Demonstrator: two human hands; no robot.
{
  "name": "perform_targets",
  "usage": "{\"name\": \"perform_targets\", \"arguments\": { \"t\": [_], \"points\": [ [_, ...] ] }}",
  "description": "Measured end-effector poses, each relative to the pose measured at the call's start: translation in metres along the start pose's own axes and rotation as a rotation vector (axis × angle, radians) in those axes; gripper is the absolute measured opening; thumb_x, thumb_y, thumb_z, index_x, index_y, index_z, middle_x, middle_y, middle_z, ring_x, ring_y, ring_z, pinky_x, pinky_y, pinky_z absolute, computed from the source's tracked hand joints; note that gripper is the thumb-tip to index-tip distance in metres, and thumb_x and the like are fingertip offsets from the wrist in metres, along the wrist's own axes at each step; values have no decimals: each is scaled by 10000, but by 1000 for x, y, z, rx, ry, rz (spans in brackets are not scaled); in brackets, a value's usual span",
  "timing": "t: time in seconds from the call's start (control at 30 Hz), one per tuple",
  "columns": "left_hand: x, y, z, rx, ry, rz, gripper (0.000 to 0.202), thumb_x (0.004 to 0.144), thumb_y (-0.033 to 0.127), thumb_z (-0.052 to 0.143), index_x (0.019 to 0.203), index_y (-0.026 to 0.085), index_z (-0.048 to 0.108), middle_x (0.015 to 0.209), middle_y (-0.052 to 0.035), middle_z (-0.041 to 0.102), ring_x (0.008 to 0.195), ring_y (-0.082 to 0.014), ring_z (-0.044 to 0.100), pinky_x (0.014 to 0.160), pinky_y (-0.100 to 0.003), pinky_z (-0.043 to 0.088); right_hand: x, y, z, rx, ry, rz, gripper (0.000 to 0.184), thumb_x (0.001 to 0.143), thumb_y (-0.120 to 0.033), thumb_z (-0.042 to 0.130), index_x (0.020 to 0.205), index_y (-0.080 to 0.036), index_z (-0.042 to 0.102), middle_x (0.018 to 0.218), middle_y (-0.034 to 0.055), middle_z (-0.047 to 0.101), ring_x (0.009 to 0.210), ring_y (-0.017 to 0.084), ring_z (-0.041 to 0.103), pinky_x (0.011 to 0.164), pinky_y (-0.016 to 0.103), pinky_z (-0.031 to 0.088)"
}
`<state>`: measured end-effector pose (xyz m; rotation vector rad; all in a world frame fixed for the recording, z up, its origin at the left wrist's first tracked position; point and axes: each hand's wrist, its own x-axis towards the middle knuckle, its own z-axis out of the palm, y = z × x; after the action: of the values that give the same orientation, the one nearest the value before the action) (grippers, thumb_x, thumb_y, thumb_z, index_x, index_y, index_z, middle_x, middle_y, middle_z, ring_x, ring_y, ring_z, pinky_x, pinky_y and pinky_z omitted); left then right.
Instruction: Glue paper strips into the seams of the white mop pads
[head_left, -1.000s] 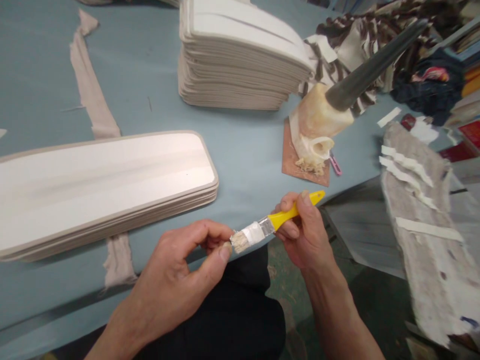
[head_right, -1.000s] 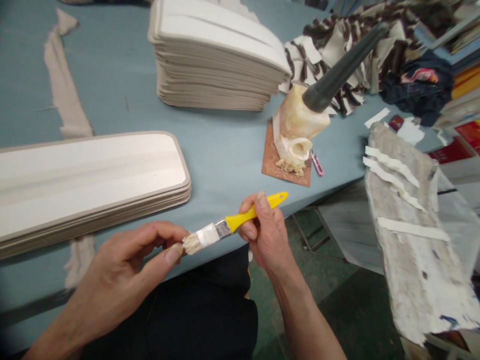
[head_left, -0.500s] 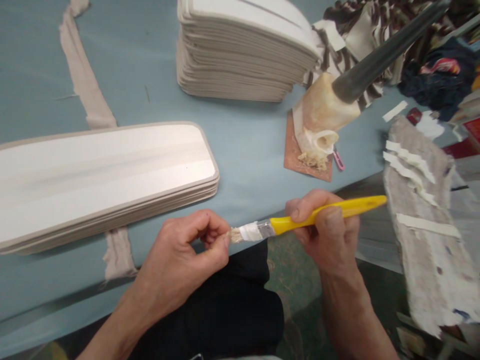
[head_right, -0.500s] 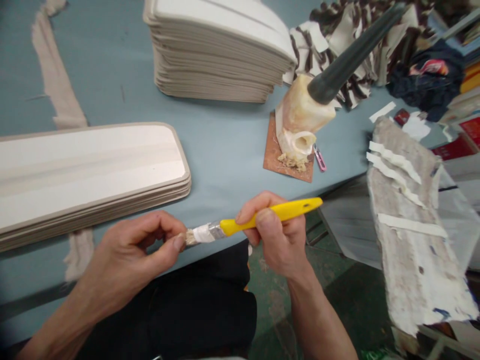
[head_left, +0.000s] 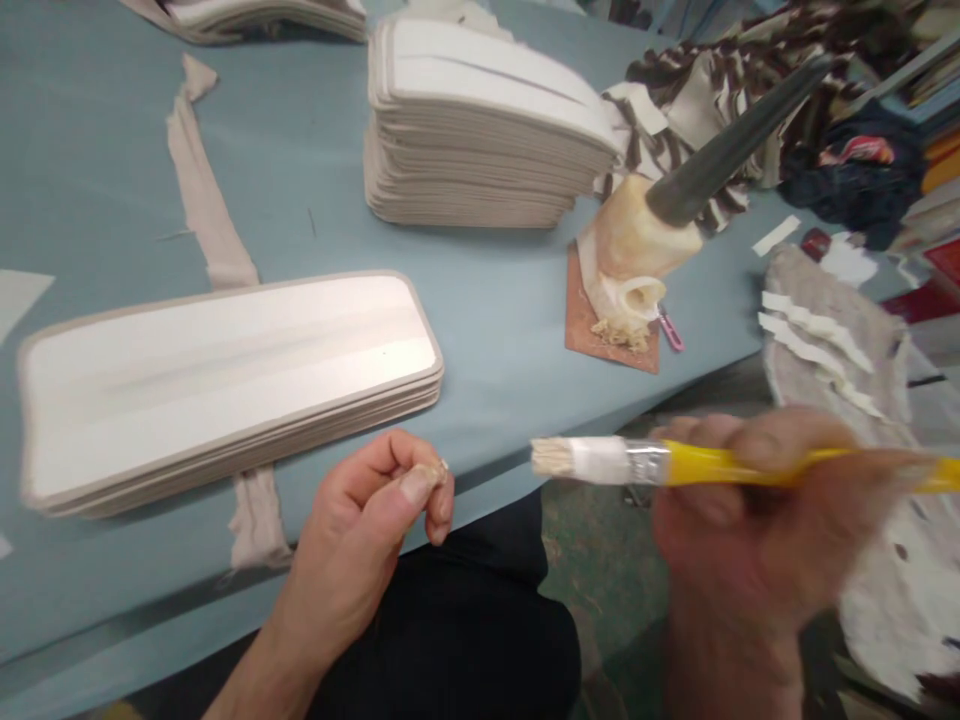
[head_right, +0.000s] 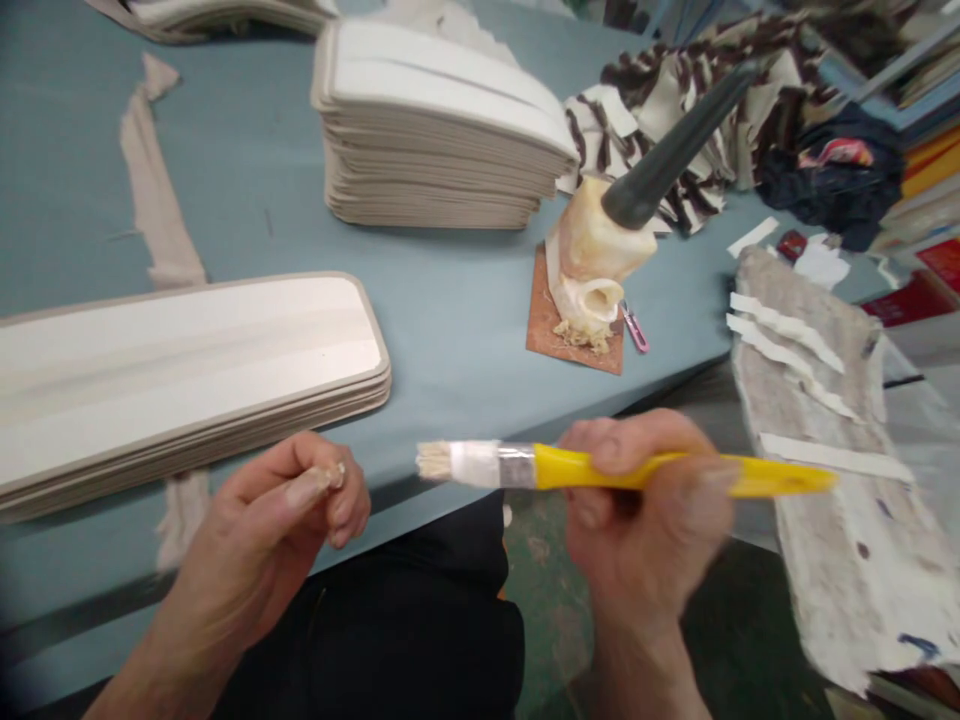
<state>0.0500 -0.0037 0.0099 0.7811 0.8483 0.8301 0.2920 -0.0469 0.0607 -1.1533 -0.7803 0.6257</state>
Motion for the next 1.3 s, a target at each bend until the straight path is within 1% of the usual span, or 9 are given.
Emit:
{"name": "perform_targets", "arguments": {
  "t": [0.1, 0.23, 0.47, 0.63, 0.73, 0.87, 0.97, 1.17, 1.3],
  "points": [
    [1, 2, 9, -188, -45, -56, 292, 893, 427, 802, 766, 199, 671, 629, 17, 586, 555, -103, 515, 560, -204, 465, -10, 23, 24, 72, -8, 2, 445, 931, -622, 803, 725, -238, 713, 450, -93, 373, 389, 94, 332, 422, 221, 365],
    [2, 5, 15, -288, -45, -63, 387, 872, 495, 823, 740, 193, 620, 617, 27, 547, 541, -102, 481, 548, -215, 461, -16, 40, 30, 94, 35, 117, 456, 922, -648, 804, 765, -231, 707, 492, -104, 356, 420, 86, 340, 446, 196, 394],
    [8, -1, 21, -232, -62, -5, 537, 833, 404, 887, 684, 203, 412, 577, 79, 421, 500, -69, 365, 536, -223, 387, -19, 46, 34, 184, 128, 338, 511, 840, -686, 855, 756, -224, 656, 482, -117, 347, 412, 65, 278, 433, 171, 373],
    [14, -4, 27, -151, -33, 51, 694, 827, 544, 859, 575, 214, 302, 459, 86, 282, 424, -65, 223, 440, -245, 231, -20, 50, 36, 280, 182, 571, 514, 752, -630, 935, 789, -232, 613, 503, -149, 263, 421, 60, 177, 413, 163, 326],
    [14, -9, 25, -41, -10, 59, 693, 909, 595, 762, 561, 225, 291, 456, 80, 230, 422, -75, 195, 439, -273, 220, -18, 51, 33, 357, 227, 693, 496, 769, -596, 936, 796, -231, 601, 509, -161, 215, 436, 62, 121, 405, 156, 293],
    [14, -18, 22, 215, -3, 141, 655, 1059, 599, 532, 550, 224, 360, 511, 32, 291, 490, -114, 307, 497, -310, 296, -15, 52, 27, 479, 280, 807, 434, 822, -486, 931, 784, -227, 586, 514, -175, 140, 458, 64, 46, 396, 142, 245],
    [19, -16, 29, 359, -40, 190, 621, 1090, 595, 454, 594, 223, 423, 548, 22, 361, 506, -115, 372, 501, -282, 350, -14, 54, 18, 584, 308, 867, 393, 842, -368, 929, 775, -219, 571, 519, -181, 126, 465, 60, 28, 393, 130, 217],
    [29, -3, 58, 501, -59, 199, 376, 976, 500, 634, 732, 219, 683, 572, 16, 591, 471, -104, 535, 456, -192, 436, -19, 60, -5, 682, 260, 879, 403, 862, -295, 906, 755, -214, 526, 522, -173, 176, 449, 53, 117, 409, 128, 218],
    [31, -5, 72, 492, -65, 221, 169, 926, 375, 669, 889, 251, 777, 674, 27, 752, 540, -122, 697, 548, -170, 537, -20, 59, -12, 615, 368, 844, 380, 864, -341, 911, 790, -211, 562, 515, -182, 157, 462, 55, 61, 403, 124, 222]
  ]
}}
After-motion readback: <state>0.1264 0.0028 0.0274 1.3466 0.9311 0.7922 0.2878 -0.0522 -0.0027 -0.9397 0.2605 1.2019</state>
